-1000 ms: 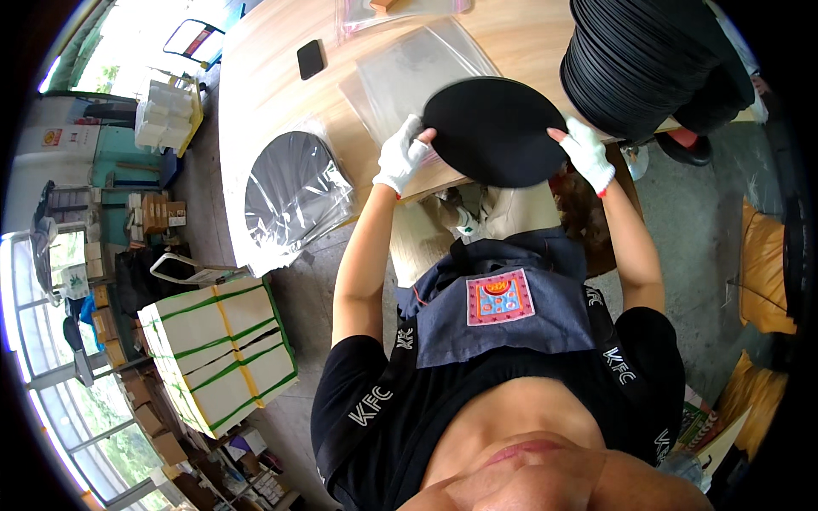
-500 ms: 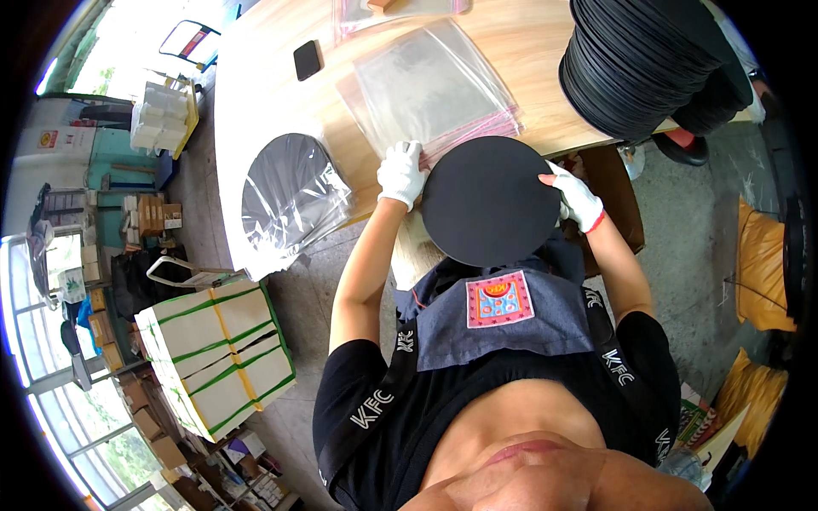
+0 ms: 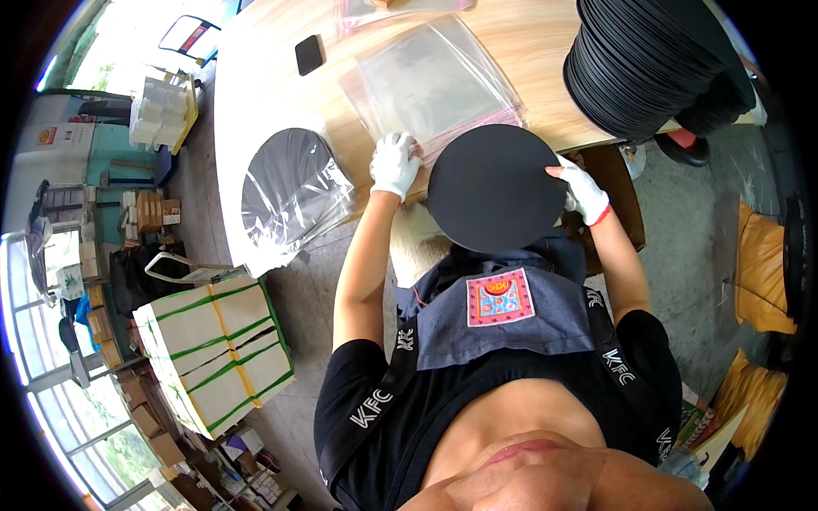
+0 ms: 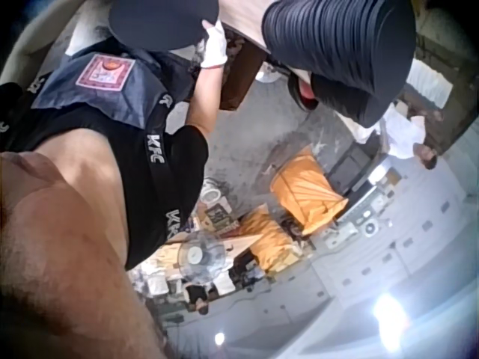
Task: The person places circular black discs into clear plastic bags by hand and seals the bags.
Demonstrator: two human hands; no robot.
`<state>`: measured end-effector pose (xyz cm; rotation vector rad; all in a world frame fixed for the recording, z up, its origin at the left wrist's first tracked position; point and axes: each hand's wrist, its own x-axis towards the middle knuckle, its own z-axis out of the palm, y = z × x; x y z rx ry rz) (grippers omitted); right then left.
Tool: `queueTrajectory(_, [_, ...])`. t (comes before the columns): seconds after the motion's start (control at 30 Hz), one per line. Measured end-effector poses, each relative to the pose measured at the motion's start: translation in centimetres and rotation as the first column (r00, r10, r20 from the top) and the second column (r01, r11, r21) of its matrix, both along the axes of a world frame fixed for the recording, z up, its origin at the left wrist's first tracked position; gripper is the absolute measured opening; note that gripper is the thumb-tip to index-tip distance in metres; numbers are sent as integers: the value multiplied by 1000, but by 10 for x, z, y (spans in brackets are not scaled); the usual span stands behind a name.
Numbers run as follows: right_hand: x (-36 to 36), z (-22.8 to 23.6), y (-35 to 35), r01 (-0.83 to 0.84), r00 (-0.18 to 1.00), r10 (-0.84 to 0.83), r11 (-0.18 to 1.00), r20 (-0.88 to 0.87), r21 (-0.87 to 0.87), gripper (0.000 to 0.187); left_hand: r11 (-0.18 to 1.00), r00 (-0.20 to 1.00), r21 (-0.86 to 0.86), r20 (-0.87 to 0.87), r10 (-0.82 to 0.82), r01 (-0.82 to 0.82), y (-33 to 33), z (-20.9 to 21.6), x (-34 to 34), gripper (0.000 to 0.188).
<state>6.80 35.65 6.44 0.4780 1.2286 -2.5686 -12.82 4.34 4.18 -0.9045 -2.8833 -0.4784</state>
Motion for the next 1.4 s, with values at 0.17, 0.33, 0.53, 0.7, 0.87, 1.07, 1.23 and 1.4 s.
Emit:
queueTrajectory(0.17, [8,12,6,25,999,-25,1000,36,0,48,977,993,-183,-22,112,-114,8,-13,-24,21])
queueTrajectory(0.33, [-3,-11,-12,81,997,-81,995,-1,-60,48,996,996,33,26,81,-82,9,-7,-22,19])
queueTrajectory(0.53, [-33,-42,-34,213,977,-215,975,16,63,41,963,968,170,-107,227,-207,-12,-17,18,16])
queueTrajectory(0.7, [-53,-79,-64,259,953,-284,945,-103,-201,54,903,963,336,120,242,-269,-9,1,31,24])
queueTrajectory(0.87, [-78,-85,-102,360,932,-363,926,-14,-112,47,881,990,472,-119,72,-7,-1,2,64,36])
queueTrajectory(1.07, [-72,-72,-132,487,858,-509,849,-70,-202,44,738,986,674,-114,120,-12,3,-12,117,49])
queueTrajectory(1.23, [-36,-79,-130,547,831,-554,829,-41,-111,44,220,644,687,726,-239,-693,28,-26,131,36])
queueTrajectory(1.4, [2,-79,-107,370,918,-362,929,161,-24,33,461,317,471,871,-374,-752,7,-67,138,18])
